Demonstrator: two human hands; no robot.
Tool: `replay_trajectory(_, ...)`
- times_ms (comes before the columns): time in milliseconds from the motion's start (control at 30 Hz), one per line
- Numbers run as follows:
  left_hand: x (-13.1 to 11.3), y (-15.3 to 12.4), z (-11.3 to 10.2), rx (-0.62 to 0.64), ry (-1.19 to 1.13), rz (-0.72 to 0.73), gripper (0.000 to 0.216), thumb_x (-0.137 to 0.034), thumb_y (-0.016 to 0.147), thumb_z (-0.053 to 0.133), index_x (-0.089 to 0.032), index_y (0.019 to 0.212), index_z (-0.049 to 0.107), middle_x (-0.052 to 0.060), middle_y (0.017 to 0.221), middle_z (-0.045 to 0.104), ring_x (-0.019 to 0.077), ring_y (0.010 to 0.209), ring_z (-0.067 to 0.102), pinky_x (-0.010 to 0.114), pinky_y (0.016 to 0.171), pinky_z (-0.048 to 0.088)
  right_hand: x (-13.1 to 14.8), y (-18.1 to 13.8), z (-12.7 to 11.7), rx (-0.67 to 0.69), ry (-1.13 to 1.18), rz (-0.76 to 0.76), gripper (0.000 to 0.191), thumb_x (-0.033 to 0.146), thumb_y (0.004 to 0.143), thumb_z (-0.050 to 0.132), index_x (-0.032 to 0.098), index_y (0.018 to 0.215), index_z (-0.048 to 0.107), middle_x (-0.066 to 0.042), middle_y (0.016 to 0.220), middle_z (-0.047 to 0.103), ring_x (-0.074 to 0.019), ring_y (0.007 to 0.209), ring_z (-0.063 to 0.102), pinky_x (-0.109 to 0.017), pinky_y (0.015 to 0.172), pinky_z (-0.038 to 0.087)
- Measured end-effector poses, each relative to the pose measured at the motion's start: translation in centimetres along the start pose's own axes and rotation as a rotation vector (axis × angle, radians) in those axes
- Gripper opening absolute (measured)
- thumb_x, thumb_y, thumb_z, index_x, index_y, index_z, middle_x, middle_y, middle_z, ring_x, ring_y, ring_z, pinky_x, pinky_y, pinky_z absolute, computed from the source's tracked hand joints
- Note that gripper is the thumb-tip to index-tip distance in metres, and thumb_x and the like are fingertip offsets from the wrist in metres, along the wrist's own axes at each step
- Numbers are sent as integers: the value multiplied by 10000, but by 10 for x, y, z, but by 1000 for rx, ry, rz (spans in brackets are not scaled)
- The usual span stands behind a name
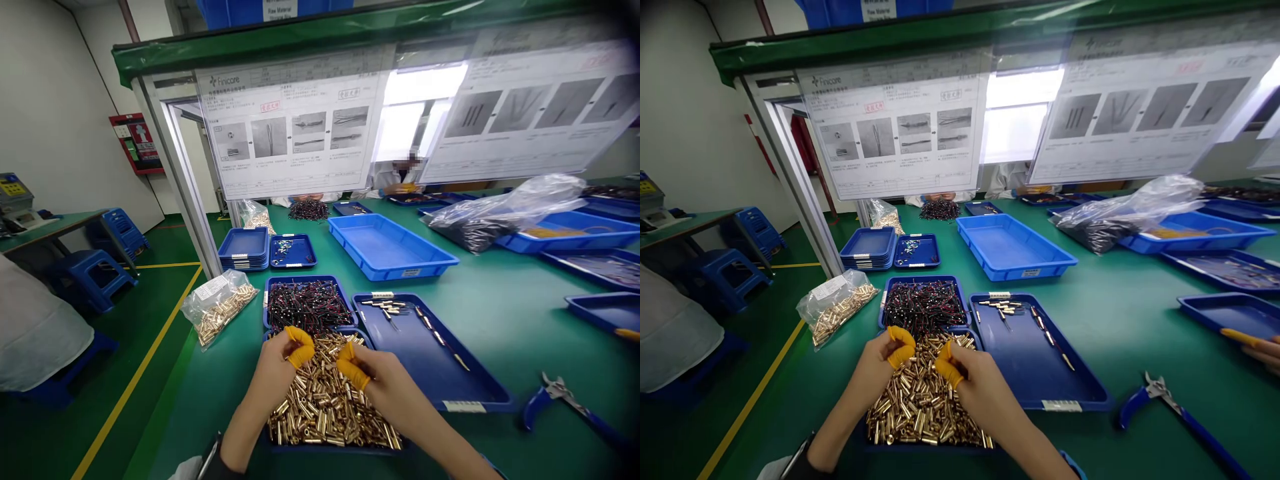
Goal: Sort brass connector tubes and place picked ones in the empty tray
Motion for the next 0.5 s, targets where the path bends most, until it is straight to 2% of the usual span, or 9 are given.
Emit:
replay_trajectory(67, 4, 0, -1, 2, 213, -9, 113, -164, 766, 501, -161, 846, 582, 27, 822, 540, 136, 730, 476, 256, 660, 391, -1, 1, -4, -72, -19, 14, 117, 165, 756, 397, 123, 674, 470, 13, 611, 493, -10, 531, 342, -108, 489, 228)
replay_trajectory(133, 10, 1, 3, 49, 452, 26, 120, -88, 746, 477, -159, 756, 573, 28, 817, 533, 146, 737, 458, 259, 653, 371, -2, 2, -4, -123, -30, 14, 101, 141, 748, 378, 129, 698, 465, 11, 617, 509, -15, 532, 361, -105, 490, 237)
replay_trajectory(233, 19, 1, 13, 77, 650, 84, 167, -12, 710, 445, -150, 675, 533, 33, 798, 525, 166, 772, 441, 269, 666, 361, -4, 2, 0, -137, -54, 4, 115, 98, 744, 347, 141, 738, 453, 0, 678, 553, -36, 583, 445, -111, 523, 287)
replay_trajectory(367, 21, 0, 20, 64, 665, 125, 207, 26, 698, 400, -149, 706, 512, 39, 834, 530, 174, 817, 443, 285, 715, 372, -6, 1, 8, -103, -107, -1, 132, 79, 757, 332, 144, 727, 443, -17, 745, 583, -69, 658, 513, -135, 572, 325)
replay_trajectory(500, 14, -3, 21, 12, 458, 56, 178, -66, 787, 396, -158, 864, 528, 49, 915, 562, 170, 850, 500, 286, 742, 409, -7, 0, 9, -114, -83, -8, 151, 113, 787, 326, 146, 720, 458, -9, 755, 595, -55, 635, 499, -126, 560, 306)
Point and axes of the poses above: each hand's wrist, its own y-axis towards the middle knuckle, its own z-axis out of the palm, x = y × z, the point moved 1 cm from there along y, towards the middle knuckle
